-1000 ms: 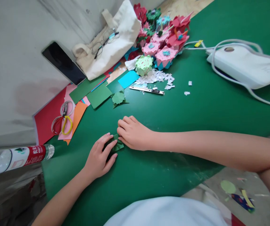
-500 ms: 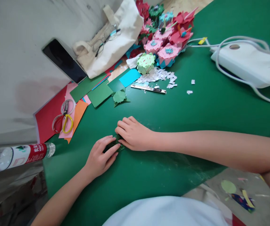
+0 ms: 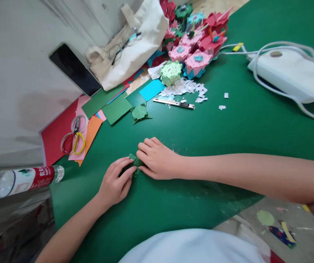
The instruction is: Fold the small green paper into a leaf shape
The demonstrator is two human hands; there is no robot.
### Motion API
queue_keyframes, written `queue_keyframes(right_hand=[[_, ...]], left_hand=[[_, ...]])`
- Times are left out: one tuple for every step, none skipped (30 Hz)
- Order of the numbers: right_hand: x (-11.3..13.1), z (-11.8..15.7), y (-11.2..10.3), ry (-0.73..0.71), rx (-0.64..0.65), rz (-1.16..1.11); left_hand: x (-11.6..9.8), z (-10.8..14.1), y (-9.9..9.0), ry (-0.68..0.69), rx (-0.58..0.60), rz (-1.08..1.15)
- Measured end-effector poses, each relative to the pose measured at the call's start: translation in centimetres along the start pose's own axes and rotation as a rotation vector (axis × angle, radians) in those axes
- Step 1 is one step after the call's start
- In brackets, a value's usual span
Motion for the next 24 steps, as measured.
queue_keyframes(right_hand=[[-0.1,0.0,0.0,-0.001,-0.001,-0.025],[-0.2,0.0,0.0,-0.003,-0.003,-0.052],[-0.3,0.0,0.0,-0.005,-0.004,-0.080],[-0.4,0.0,0.0,-0.004,-0.004,-0.110],[-0.5,0.0,0.0,-0.001,-0.005,-0.141],[-0.6,-0.1,0.0,0.003,-0.004,-0.171],[-0.7,-0.1,0.0,0.008,-0.003,-0.200],[-0.8,-0.1,0.0,0.012,-0.002,-0.227],[-0.9,-0.1,0.0,0.015,-0.001,-0.250],[-0.9,-0.1,0.0,0.016,0.000,-0.269],[-0.9,-0.1,0.0,0.016,0.001,-0.283],[-0.9,-0.1,0.0,0.013,0.001,-0.295],[-0.9,-0.1,0.0,0.010,-0.001,-0.304],[-0.9,-0.1,-0.1,0.005,-0.005,-0.310],[-0.9,-0.2,-0.1,0.002,-0.013,-0.312],[-0.9,-0.2,-0.2,-0.001,-0.025,-0.310],[-0.9,-0.2,-0.2,-0.004,-0.039,-0.305],[-0.9,-0.2,-0.3,-0.010,-0.058,-0.295],[-0.9,-0.2,-0.4,-0.021,-0.079,-0.277],[-0.8,-0.2,-0.5,-0.040,-0.100,-0.252],[-0.5,-0.2,-0.6,-0.067,-0.123,-0.216],[-0.2,-0.1,-0.7,-0.099,-0.148,-0.169],[0.1,0.0,-0.8,-0.138,-0.173,-0.112],[0.6,0.2,-1.0,-0.185,-0.194,-0.050]], left_hand=[[0.0,0.0,0.0,0.000,0.006,0.012],[0.1,0.0,0.1,0.000,0.009,0.022],[0.1,-0.1,0.1,0.000,0.013,0.030],[0.1,-0.1,0.1,0.002,0.014,0.037],[0.1,-0.1,0.1,0.003,0.017,0.042],[0.1,-0.1,0.1,0.007,0.019,0.046],[0.0,-0.1,0.1,0.010,0.016,0.047],[0.0,-0.1,0.1,0.012,0.014,0.047],[0.0,-0.1,0.1,0.014,0.012,0.044],[0.0,-0.1,0.1,0.015,0.010,0.041],[0.0,-0.1,0.1,0.017,0.011,0.037],[0.1,-0.1,0.2,0.019,0.013,0.033],[0.1,-0.1,0.2,0.020,0.017,0.029],[0.1,-0.1,0.2,0.022,0.020,0.027],[0.1,-0.1,0.2,0.023,0.023,0.026],[0.1,-0.1,0.2,0.024,0.024,0.024],[0.1,-0.1,0.3,0.024,0.027,0.023],[0.1,-0.1,0.3,0.023,0.028,0.022],[0.1,-0.1,0.3,0.023,0.028,0.021],[0.1,-0.1,0.3,0.022,0.029,0.019],[0.1,-0.1,0.2,0.022,0.028,0.016],[0.1,-0.1,0.2,0.024,0.026,0.014],[0.0,-0.1,0.1,0.025,0.023,0.011],[0.0,-0.2,0.1,0.025,0.020,0.008]])
Point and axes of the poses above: each hand's wrist, its own z-axis away from the middle knuckle, its own y-axis out of the palm, x = y × z, the point moved 9 cm from there along -z, towards the middle knuckle, and after that the axes turned 15 degrees about x, right-handed, at the moved point
